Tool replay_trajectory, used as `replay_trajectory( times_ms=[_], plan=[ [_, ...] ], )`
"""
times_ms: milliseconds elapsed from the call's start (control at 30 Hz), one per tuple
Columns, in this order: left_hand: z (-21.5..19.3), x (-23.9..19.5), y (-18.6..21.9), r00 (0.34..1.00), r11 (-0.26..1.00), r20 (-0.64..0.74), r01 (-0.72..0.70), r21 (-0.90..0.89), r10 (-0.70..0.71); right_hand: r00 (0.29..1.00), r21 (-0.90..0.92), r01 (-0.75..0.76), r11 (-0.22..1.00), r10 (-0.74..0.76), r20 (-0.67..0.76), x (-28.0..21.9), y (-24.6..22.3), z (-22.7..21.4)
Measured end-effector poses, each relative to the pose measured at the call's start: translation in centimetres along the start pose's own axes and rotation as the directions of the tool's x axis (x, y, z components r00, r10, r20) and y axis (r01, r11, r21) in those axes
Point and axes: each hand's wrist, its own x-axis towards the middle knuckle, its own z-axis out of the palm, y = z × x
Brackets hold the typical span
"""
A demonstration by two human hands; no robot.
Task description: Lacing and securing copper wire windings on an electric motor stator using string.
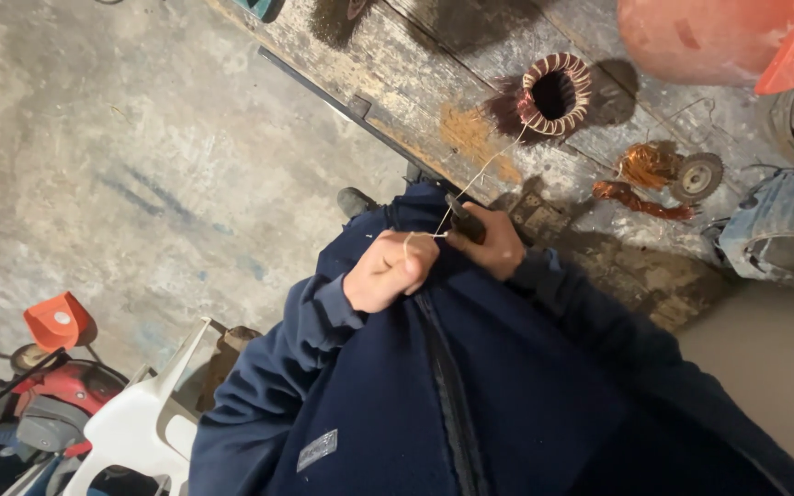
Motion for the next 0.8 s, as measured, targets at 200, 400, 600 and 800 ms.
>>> replay_trajectory(
  times_ms=[200, 400, 600, 800],
  plan=[
    [1.3, 0.9, 4.0, 0.995, 0.957, 0.046, -0.097, 0.274, 0.088, 0.998, -0.193, -0.004, 0.981, -0.01, -0.07, 0.2, -0.6, 0.1],
    [1.9, 1.0, 4.5, 0.996, 0.913, -0.016, -0.077, 0.4, 0.091, 0.99, -0.269, 0.053, 0.962, -0.085, -0.109, 0.4, -0.7, -0.2],
    [1.0, 3.7, 2.4, 0.832, 0.851, -0.524, 0.401, 0.34, -0.182, 0.999, -0.076, -0.022, 0.997, 0.026, 0.047, 0.7, -2.3, -2.2],
    [0.4, 5.4, 2.2, 0.923, 0.722, -0.374, 0.199, 0.662, 0.089, 0.992, -0.05, 0.009, 0.999, -0.003, 0.123, 0.7, -1.6, -3.4]
  ],
)
